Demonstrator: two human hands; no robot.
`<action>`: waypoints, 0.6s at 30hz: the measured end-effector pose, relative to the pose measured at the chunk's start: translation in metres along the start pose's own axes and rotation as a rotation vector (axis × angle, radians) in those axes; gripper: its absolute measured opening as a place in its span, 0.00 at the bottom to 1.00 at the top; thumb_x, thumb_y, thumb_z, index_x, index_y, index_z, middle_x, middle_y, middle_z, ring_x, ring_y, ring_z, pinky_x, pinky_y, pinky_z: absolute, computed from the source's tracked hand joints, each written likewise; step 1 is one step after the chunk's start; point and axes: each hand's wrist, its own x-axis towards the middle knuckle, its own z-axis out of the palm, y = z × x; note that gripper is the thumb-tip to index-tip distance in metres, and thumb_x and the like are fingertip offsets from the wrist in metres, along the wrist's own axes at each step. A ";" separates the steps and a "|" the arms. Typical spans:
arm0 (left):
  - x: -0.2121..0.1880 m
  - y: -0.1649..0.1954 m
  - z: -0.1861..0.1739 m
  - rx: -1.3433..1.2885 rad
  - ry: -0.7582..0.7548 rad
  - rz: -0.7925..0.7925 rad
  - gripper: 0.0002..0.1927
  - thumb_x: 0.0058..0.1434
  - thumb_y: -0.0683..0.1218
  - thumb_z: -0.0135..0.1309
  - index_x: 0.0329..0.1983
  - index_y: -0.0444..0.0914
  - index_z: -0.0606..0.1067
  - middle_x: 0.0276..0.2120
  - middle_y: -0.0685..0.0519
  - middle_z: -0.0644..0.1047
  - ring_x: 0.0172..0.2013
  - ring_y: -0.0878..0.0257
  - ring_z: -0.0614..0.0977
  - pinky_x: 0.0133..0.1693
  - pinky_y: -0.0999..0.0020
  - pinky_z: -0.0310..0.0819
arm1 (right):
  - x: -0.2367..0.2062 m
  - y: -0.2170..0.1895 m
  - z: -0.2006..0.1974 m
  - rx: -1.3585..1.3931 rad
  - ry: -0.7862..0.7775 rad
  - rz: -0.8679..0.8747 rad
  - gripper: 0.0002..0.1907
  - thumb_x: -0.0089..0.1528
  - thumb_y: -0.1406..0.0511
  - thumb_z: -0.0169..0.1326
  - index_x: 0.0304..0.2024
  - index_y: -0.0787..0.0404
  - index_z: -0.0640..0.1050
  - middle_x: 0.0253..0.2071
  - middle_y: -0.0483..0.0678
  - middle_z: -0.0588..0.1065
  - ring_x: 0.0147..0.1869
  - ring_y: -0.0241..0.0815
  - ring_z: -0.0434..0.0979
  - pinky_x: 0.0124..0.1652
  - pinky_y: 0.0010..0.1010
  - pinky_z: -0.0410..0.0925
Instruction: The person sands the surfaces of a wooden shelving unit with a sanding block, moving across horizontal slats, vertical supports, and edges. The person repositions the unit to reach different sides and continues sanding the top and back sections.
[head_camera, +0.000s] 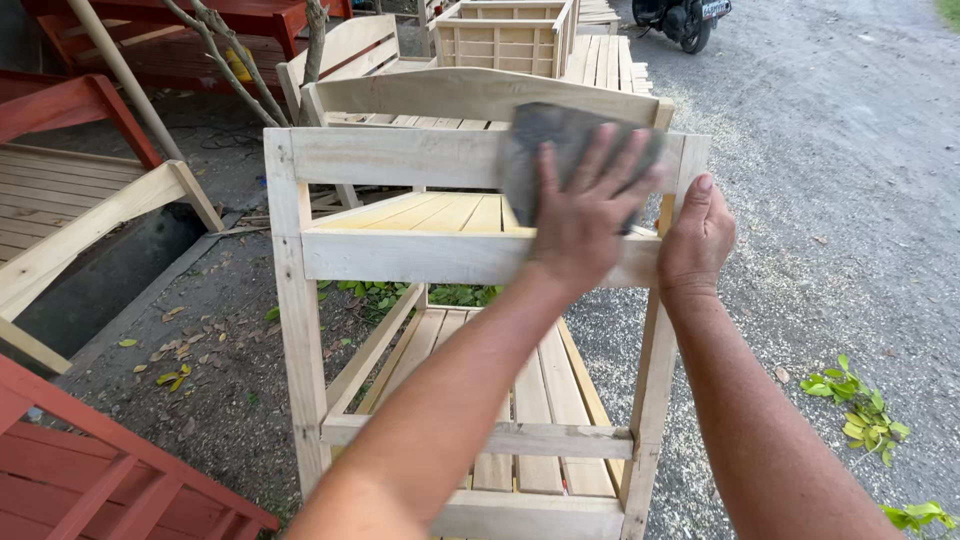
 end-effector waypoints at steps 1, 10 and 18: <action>0.008 0.013 0.009 -0.003 -0.007 0.008 0.22 0.72 0.49 0.43 0.67 0.59 0.72 0.76 0.63 0.55 0.77 0.58 0.48 0.72 0.26 0.29 | 0.000 0.000 0.000 0.035 -0.003 -0.036 0.33 0.76 0.45 0.33 0.35 0.63 0.74 0.31 0.50 0.73 0.39 0.40 0.73 0.41 0.37 0.69; -0.024 -0.066 -0.031 0.114 0.070 -0.033 0.31 0.69 0.38 0.42 0.70 0.61 0.71 0.77 0.63 0.55 0.78 0.58 0.51 0.73 0.31 0.34 | 0.002 0.009 0.002 -0.003 0.038 -0.066 0.36 0.76 0.42 0.29 0.30 0.61 0.71 0.27 0.47 0.71 0.35 0.38 0.75 0.38 0.35 0.71; -0.022 -0.061 -0.010 0.042 0.298 -0.340 0.23 0.74 0.49 0.45 0.72 0.54 0.67 0.76 0.55 0.54 0.77 0.50 0.50 0.72 0.30 0.31 | 0.007 0.020 0.005 0.036 0.034 -0.118 0.37 0.76 0.40 0.30 0.32 0.60 0.72 0.28 0.47 0.73 0.35 0.38 0.77 0.37 0.33 0.72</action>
